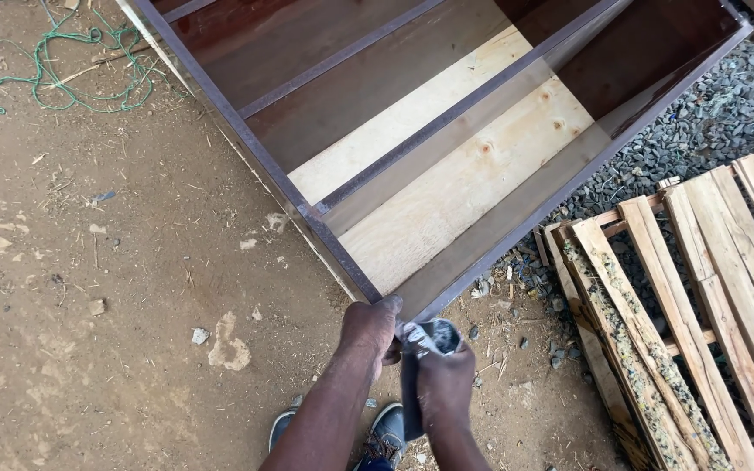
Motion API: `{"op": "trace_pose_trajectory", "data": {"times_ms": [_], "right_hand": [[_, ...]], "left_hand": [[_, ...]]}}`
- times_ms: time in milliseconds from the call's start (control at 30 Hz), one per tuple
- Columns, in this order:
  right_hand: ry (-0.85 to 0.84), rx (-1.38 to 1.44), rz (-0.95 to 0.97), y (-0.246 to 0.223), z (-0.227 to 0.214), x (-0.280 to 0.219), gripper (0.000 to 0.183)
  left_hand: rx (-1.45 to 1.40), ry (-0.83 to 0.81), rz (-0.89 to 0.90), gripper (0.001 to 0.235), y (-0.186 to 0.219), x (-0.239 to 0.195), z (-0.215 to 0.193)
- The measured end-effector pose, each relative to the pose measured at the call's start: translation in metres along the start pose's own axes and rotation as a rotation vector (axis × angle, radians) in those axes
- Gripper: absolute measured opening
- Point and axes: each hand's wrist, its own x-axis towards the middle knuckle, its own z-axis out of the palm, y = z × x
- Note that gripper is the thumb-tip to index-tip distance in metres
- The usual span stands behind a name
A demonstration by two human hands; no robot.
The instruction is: The person sands the edges and interior surfaces of a wooden drawer using a sanding block. They move along the drawer's perimeter and internal dividers, applying consistent pressure to smooth the wood.
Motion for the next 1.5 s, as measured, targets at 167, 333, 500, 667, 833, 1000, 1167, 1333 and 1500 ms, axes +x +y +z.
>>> {"op": "trace_pose_trajectory", "data": {"times_ms": [167,333,500,667,833,1000,1167,1333,1500], "right_hand": [[-0.055,0.053,-0.130,0.010,-0.006,0.007,0.033],[-0.124,0.061,-0.102,0.007,0.000,-0.011,0.035],[-0.171,0.125,-0.144,0.000,0.001,-0.031,0.013],[-0.088,0.048,-0.042,0.009,0.004,-0.013,0.030],[-0.083,0.018,-0.098,0.007,0.000,-0.004,0.044],[-0.187,-0.085,-0.090,0.011,0.003,-0.024,0.049],[-0.176,0.172,-0.186,0.030,0.012,-0.016,0.008],[-0.150,0.169,-0.208,0.025,0.007,-0.020,0.014],[-0.215,0.189,-0.214,0.016,-0.002,-0.024,0.019]], "left_hand": [[-0.025,0.047,-0.019,0.029,-0.011,0.010,0.001],[-0.006,0.071,0.042,0.023,-0.008,0.003,0.004],[0.035,0.109,0.053,0.035,-0.008,0.004,0.002],[-0.001,0.080,0.040,0.026,-0.009,0.008,0.003],[-0.016,0.067,0.010,0.028,-0.012,0.012,0.001],[0.025,0.086,0.026,0.027,-0.008,0.000,0.000],[-0.029,0.060,0.041,0.043,-0.001,-0.005,0.001],[0.009,0.063,0.072,0.040,-0.006,0.004,0.001],[-0.029,0.067,0.069,0.032,-0.009,0.004,0.001]]}}
